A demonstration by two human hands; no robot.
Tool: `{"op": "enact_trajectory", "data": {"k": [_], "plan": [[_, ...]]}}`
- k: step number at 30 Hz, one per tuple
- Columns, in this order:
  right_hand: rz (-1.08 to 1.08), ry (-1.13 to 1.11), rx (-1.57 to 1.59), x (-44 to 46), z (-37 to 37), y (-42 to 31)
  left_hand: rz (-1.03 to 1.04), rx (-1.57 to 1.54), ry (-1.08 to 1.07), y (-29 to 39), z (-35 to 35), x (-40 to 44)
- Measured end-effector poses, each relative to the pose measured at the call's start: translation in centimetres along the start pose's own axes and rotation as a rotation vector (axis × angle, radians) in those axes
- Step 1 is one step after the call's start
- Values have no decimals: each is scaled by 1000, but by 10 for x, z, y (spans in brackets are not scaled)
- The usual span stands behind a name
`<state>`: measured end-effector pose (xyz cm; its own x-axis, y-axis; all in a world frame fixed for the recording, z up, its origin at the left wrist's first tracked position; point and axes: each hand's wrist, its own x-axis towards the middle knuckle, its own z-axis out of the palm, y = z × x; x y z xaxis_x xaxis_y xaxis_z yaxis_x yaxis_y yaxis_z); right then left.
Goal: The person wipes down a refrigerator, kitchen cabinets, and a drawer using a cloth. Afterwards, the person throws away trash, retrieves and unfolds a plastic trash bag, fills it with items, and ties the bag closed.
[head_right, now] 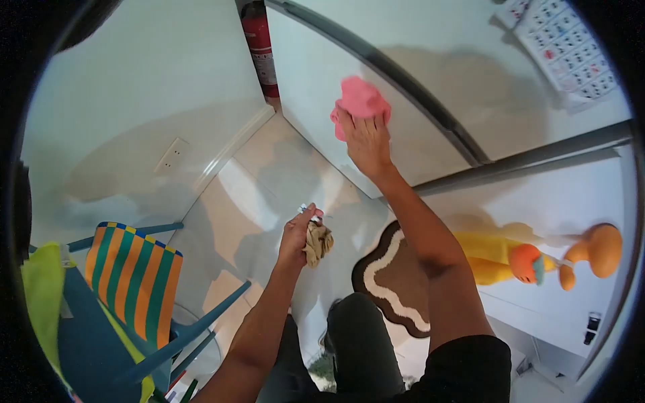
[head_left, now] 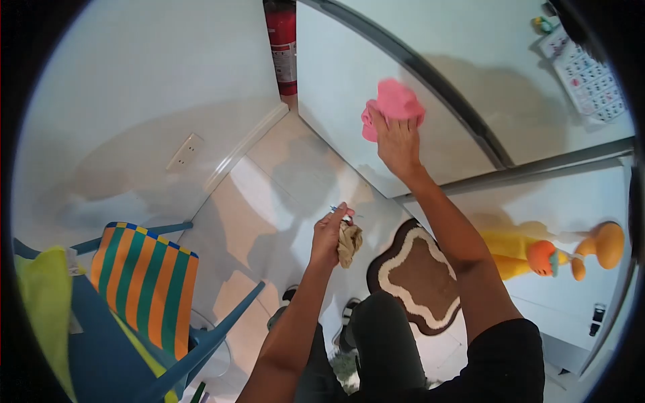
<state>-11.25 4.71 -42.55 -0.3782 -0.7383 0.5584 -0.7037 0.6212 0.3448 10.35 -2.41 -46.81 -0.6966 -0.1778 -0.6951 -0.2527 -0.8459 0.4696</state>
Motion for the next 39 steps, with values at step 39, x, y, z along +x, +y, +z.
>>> {"op": "enact_trajectory", "data": {"k": [39], "plan": [[707, 612, -126, -73, -141, 82, -77, 136, -483, 6, 25, 50]]}}
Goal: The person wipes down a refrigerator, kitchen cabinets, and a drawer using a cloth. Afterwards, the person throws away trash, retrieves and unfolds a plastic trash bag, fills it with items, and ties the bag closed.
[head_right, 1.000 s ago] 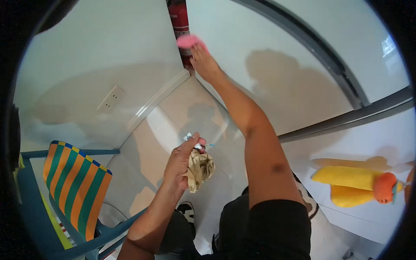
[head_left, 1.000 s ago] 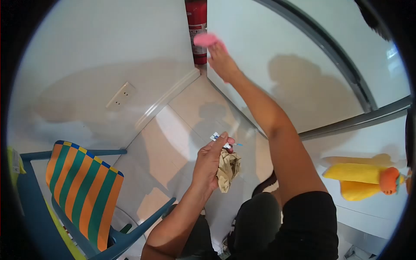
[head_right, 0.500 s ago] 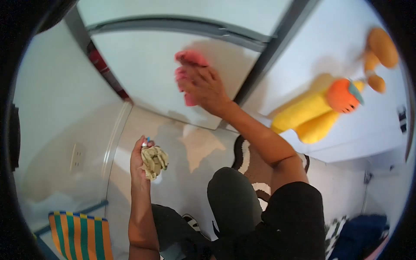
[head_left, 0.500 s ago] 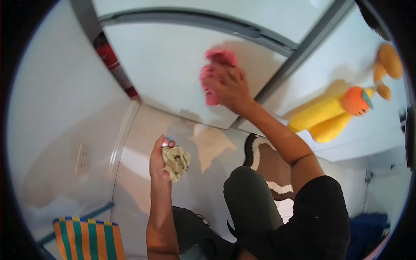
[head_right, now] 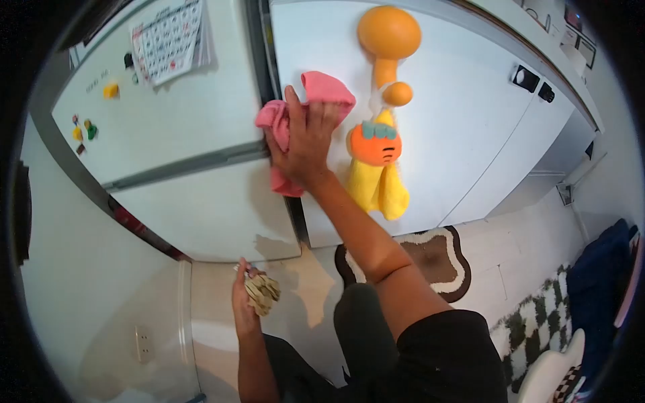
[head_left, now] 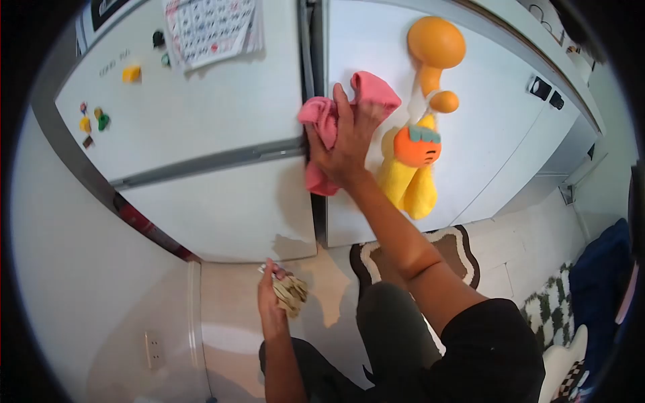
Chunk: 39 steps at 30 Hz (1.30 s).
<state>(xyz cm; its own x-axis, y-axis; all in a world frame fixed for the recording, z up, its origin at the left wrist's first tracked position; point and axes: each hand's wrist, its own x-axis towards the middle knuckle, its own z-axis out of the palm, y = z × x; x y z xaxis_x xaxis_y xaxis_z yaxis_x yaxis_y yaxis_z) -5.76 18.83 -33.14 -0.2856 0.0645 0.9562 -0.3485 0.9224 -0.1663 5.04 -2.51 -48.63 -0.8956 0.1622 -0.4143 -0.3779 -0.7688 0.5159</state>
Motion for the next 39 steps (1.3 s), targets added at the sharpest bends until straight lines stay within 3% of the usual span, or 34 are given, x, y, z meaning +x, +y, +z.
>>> {"op": "enact_trajectory", "data": {"k": [2, 5, 6, 7, 11, 15, 17, 19, 20, 21, 22, 24, 25, 27, 29, 31, 35, 39], "plan": [[-91, 206, -43, 3, -5, -3, -66, -58, -64, -9, 19, -10], [-135, -174, 42, -111, 6, 31, -127, -52, -105, -13, 47, -23], [-144, -397, 168, -151, 3, 53, -174, -80, -230, -12, 55, -21], [-277, -555, -44, -201, -5, 72, -224, -103, -352, -13, 64, -21], [-591, -725, -159, -301, -62, 188, -268, -33, -362, -15, 116, -43], [-386, -718, -109, -212, -153, 215, -391, -30, -451, -20, 144, -56], [194, -784, 0, -137, -188, 203, -418, 7, -464, -29, 161, -71], [-330, -456, -252, -72, -200, 218, -437, 35, -466, -38, 183, -78], [-19, -367, 54, -20, -212, 183, -421, 73, -513, -42, 194, -83], [-230, -322, -142, 16, -209, 184, -404, 109, -552, -44, 206, -89], [-210, -175, -212, 47, -200, 178, -408, 128, -569, -46, 222, -97], [-162, 81, 72, 109, -199, 137, -368, 144, -636, -40, 243, -104], [-155, 79, 82, 115, -190, 125, -336, 153, -706, -38, 251, -106], [-145, 259, -105, 114, -178, 109, -272, 138, -709, -26, 267, -108], [-176, 236, -100, 68, -162, 128, -218, 128, -701, -13, 268, -103], [49, 39, -60, 1, -153, 137, -217, 61, -713, 1, 261, -94], [193, -127, -87, -125, -146, 158, -262, 55, -643, 0, 238, -68], [353, -112, -7, -132, -151, 152, -440, 100, -584, -27, 210, -33]]}}
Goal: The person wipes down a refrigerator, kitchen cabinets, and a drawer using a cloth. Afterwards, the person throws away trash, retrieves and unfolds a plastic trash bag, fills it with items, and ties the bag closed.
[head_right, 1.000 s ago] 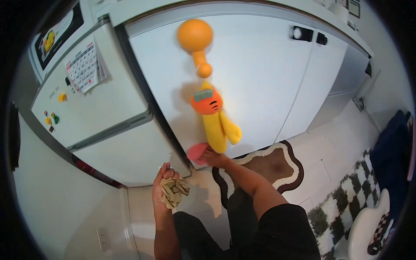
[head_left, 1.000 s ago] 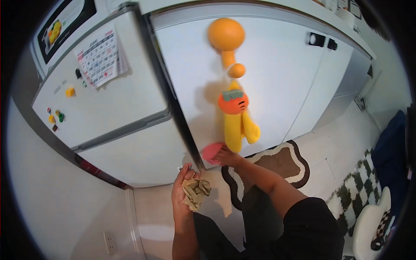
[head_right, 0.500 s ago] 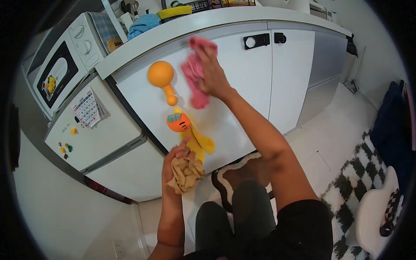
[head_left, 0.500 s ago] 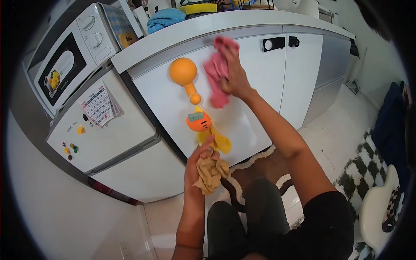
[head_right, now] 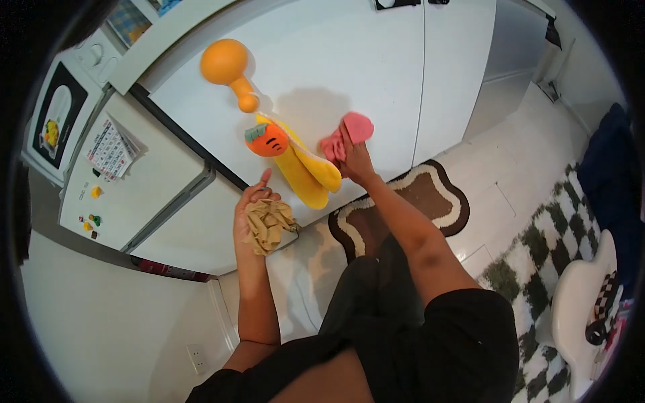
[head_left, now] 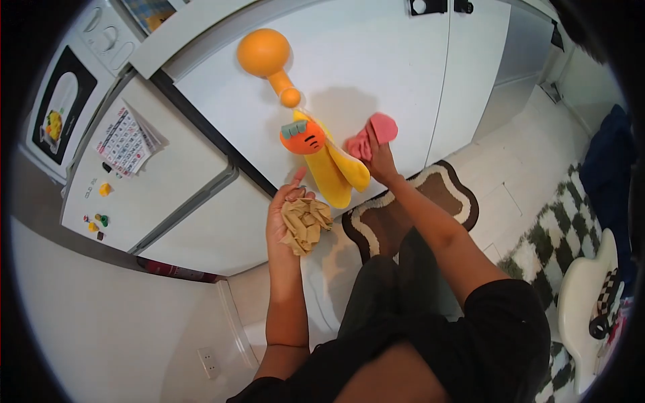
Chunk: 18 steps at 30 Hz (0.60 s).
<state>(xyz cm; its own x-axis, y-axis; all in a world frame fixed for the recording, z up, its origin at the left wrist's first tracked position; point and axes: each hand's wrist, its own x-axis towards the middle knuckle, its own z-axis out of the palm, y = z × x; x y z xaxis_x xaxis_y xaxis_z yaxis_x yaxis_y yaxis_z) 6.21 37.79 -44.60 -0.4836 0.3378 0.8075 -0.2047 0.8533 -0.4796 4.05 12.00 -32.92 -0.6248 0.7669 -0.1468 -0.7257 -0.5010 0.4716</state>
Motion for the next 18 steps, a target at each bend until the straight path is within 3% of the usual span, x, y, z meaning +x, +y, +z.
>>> {"op": "enact_trajectory", "data": {"k": [2, 5, 6, 8, 10, 11, 12, 14, 17, 18], "plan": [[-62, 115, -25, 23, -6, -4, -33, -33, 67, -10, -13, 5], [6, 311, -95, 66, -41, -21, 175, 167, 203, -13, -27, 15], [-68, 380, -10, 75, -51, -8, 162, 168, 215, -9, -33, 22], [482, -38, 560, 71, -86, -25, 229, 388, 139, 3, -41, 39], [881, -258, 614, 62, -101, -69, 146, 460, 89, 9, -46, 49], [632, -524, 634, 42, -94, -52, 77, 535, 36, 11, -46, 56], [607, -689, 488, 31, -90, -66, 74, 523, 27, 9, -52, 67], [487, -605, 432, 15, -64, -83, -70, 615, -21, 5, -68, 85], [982, -645, 503, 11, -69, -95, -228, 707, -145, 3, -66, 86], [986, -639, 495, 16, -88, -98, -234, 704, -154, 1, -63, 82]]}}
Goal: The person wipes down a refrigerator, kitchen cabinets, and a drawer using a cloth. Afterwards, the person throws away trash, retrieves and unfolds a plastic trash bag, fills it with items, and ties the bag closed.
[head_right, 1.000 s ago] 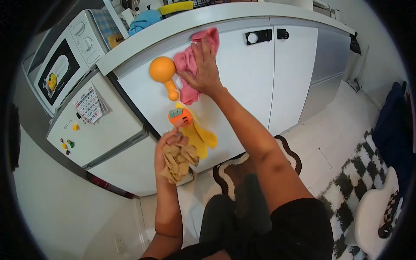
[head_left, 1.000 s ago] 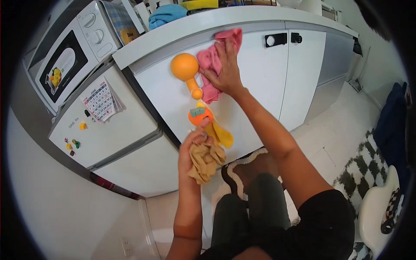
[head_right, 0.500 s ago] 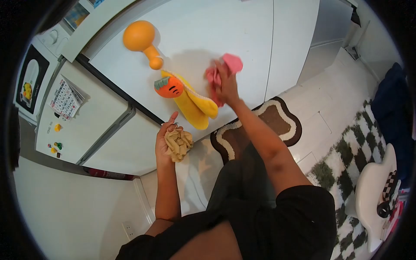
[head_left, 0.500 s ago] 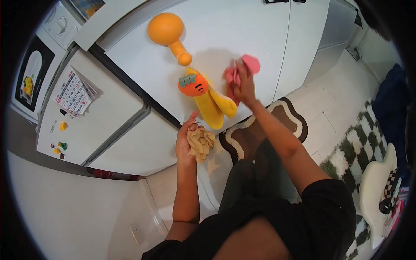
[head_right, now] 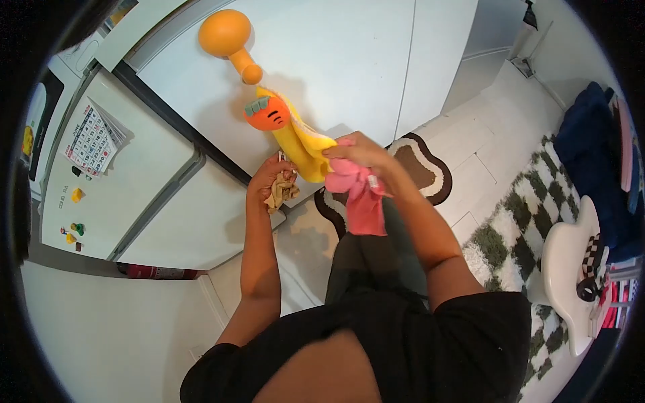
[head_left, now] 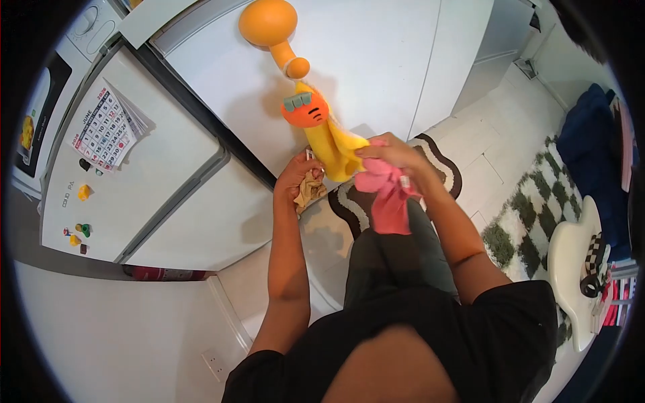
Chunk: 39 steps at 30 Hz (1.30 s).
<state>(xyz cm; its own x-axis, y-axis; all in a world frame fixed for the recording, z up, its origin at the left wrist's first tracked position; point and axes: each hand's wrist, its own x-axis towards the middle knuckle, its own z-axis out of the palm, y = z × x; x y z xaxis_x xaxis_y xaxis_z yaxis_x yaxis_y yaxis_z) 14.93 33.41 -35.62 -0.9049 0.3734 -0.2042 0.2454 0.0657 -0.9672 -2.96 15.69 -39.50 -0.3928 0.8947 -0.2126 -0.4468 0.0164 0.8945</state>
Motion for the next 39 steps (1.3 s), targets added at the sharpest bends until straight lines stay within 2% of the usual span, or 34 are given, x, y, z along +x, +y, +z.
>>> {"op": "enact_trajectory", "data": {"k": [2, 3, 5, 6, 8, 9, 10, 12, 13, 14, 16, 18, 20, 21, 23, 25, 27, 29, 30, 32, 34, 35, 36, 37, 38, 39], "plan": [[64, -127, 158, -32, -27, -17, -63, -18, -134, -2, 12, -14], [67, -119, 159, -47, -39, -22, -67, -18, -141, -9, 14, -18], [-10, -47, 415, -71, -60, -31, -102, -211, -281, -26, 18, -21], [-17, -31, 407, -80, -70, -35, -99, -210, -300, -33, 24, -22], [-115, 66, 420, -94, -89, -42, -111, -453, -393, -49, 36, -25], [-140, -13, 398, -97, -98, -49, -128, -455, -440, -58, 39, -25], [-142, -7, 394, -100, -104, -54, -128, -455, -448, -68, 46, -24], [-90, 54, 456, -106, -110, -66, -193, -664, -418, -87, 61, -21], [-58, 86, 520, -120, -91, -87, -199, -667, -538, -89, 71, -17], [-63, 90, 513, -118, -96, -86, -194, -667, -546, -91, 81, -15], [-68, 167, 515, -112, -101, -90, -134, -773, -668, -89, 104, -16], [-78, 201, 490, -119, -99, -95, -86, -828, -653, -89, 114, -18], [-43, 167, 467, -119, -105, -101, 112, -906, -585, -88, 120, -21], [-42, 159, 456, -121, -106, -101, 142, -958, -557, -88, 117, -23], [-117, -27, 344, -124, -109, -100, 179, -934, -498, -91, 107, -36], [-159, -177, -62, -106, -119, -76, 193, -878, -395, -86, 99, -57], [-196, -292, -544, -104, -92, -57, 247, -862, -391, -78, 92, -76], [-509, -324, -834, -91, -78, -15, 286, -841, -384, -69, 87, -90], [-525, -313, -835, -82, -76, -25, 268, -825, -339, -61, 86, -95], [-288, 123, -972, -66, -66, -56, 244, -794, -295, -45, 96, -102], [-612, 662, -775, -44, -60, -105, 205, -759, -65, -25, 118, -107], [-865, 800, -516, -19, -61, -124, 225, -728, -6, -17, 135, -107], [-1140, 1032, -502, 7, -62, -143, 220, -714, -5, -17, 140, -102], [-1199, 1025, -448, 19, -56, -154, 194, -692, 14, -18, 145, -95], [-1356, 1090, -478, 47, -54, -158, 168, -667, 34, -18, 148, -89], [-1338, 1164, -621, 71, -51, -148, 180, -661, 114, -20, 161, -86]]}}
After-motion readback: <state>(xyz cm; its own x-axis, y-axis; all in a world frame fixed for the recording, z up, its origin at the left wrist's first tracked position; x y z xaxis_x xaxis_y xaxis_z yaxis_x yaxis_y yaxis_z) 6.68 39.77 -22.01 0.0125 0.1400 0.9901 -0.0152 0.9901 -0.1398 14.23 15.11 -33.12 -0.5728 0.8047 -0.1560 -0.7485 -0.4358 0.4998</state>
